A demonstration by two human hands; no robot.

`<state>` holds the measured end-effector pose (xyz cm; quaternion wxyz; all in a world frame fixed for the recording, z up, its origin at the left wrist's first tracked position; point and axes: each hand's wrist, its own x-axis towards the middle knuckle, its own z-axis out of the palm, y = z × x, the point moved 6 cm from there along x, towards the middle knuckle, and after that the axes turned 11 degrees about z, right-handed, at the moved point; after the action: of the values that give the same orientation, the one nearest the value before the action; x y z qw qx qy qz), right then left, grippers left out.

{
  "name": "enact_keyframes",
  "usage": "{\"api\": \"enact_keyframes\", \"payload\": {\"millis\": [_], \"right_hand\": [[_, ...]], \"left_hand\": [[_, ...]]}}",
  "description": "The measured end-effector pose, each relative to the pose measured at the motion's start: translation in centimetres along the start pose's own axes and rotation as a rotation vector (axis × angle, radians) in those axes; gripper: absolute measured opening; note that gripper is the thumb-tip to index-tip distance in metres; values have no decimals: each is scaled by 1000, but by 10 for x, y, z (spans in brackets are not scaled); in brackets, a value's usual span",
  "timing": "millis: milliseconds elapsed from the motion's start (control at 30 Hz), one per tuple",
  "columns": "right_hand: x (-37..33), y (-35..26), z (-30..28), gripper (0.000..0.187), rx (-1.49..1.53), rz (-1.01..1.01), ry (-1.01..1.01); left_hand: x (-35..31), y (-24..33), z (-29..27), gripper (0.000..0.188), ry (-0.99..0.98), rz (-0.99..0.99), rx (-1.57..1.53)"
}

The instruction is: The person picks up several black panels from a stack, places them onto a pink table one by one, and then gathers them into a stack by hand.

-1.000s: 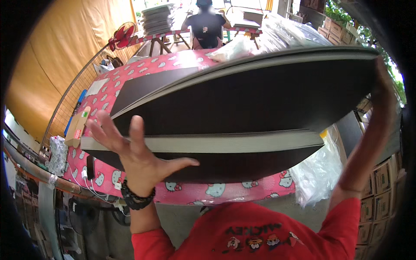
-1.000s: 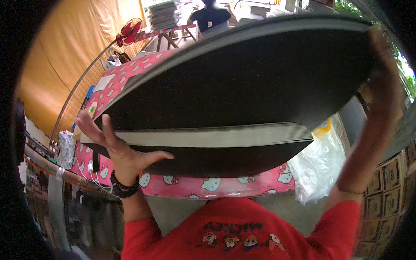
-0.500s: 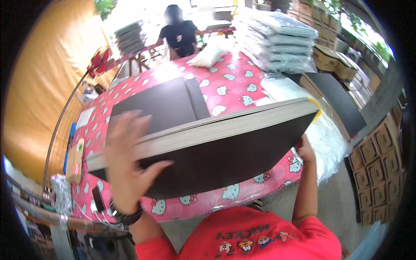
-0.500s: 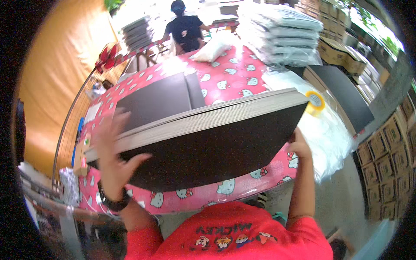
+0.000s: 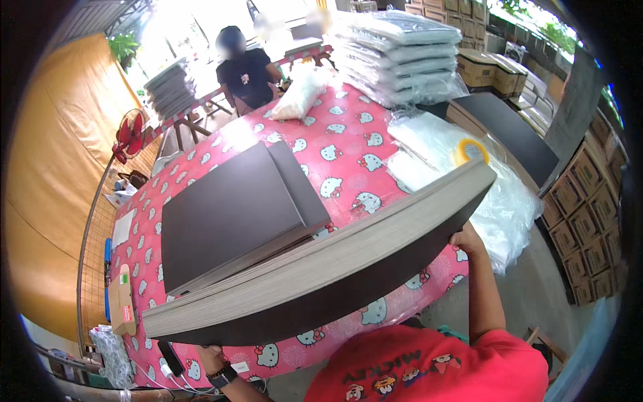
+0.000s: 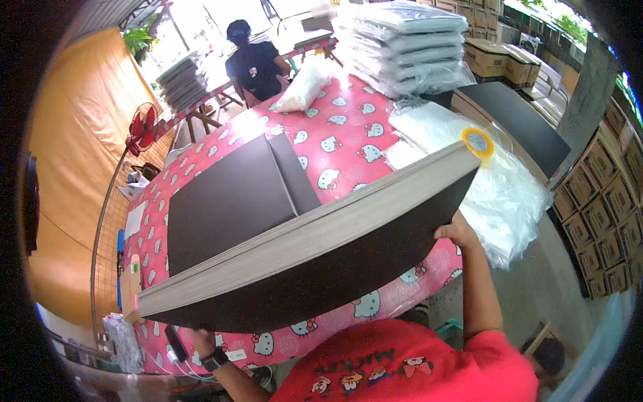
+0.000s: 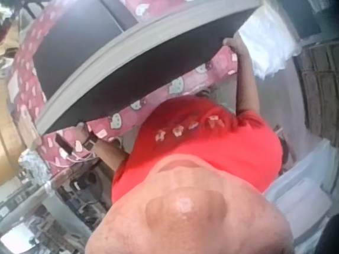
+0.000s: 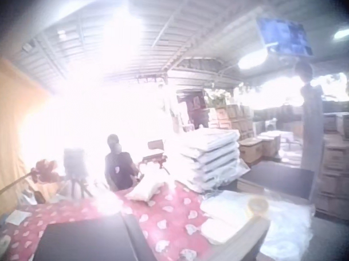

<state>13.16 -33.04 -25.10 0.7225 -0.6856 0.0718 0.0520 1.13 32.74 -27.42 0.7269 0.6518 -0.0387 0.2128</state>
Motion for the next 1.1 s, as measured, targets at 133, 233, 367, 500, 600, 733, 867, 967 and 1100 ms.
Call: {"api": "enact_keyframes", "payload": {"millis": [133, 233, 367, 500, 600, 733, 867, 967, 1100], "right_hand": [[2, 40, 4, 105, 197, -183, 105], [5, -11, 36, 93, 165, -180, 119], [62, -78, 99, 68, 162, -65, 106], [146, -155, 156, 71, -131, 152, 5], [257, -173, 190, 75, -402, -43, 149], [317, -168, 254, 80, -525, -46, 33], [348, -98, 292, 87, -780, 14, -49], [349, -40, 280, 95, -742, 100, 57], [343, -27, 256, 81, -412, 349, -74]], "left_hand": [[-34, -65, -7, 77, 368, 128, 278], [-2, 9, 79, 75, 310, 208, 30], [83, 74, 99, 58, 384, -15, 55], [231, 81, 93, 53, 232, -187, 166], [325, 86, 54, 66, 201, -167, 443], [388, 43, 24, 74, 73, -174, 533], [401, -37, -81, 86, 39, -282, 1183], [383, -78, -88, 97, 24, -381, 1417], [368, -82, -46, 95, 18, -187, 888]]}}
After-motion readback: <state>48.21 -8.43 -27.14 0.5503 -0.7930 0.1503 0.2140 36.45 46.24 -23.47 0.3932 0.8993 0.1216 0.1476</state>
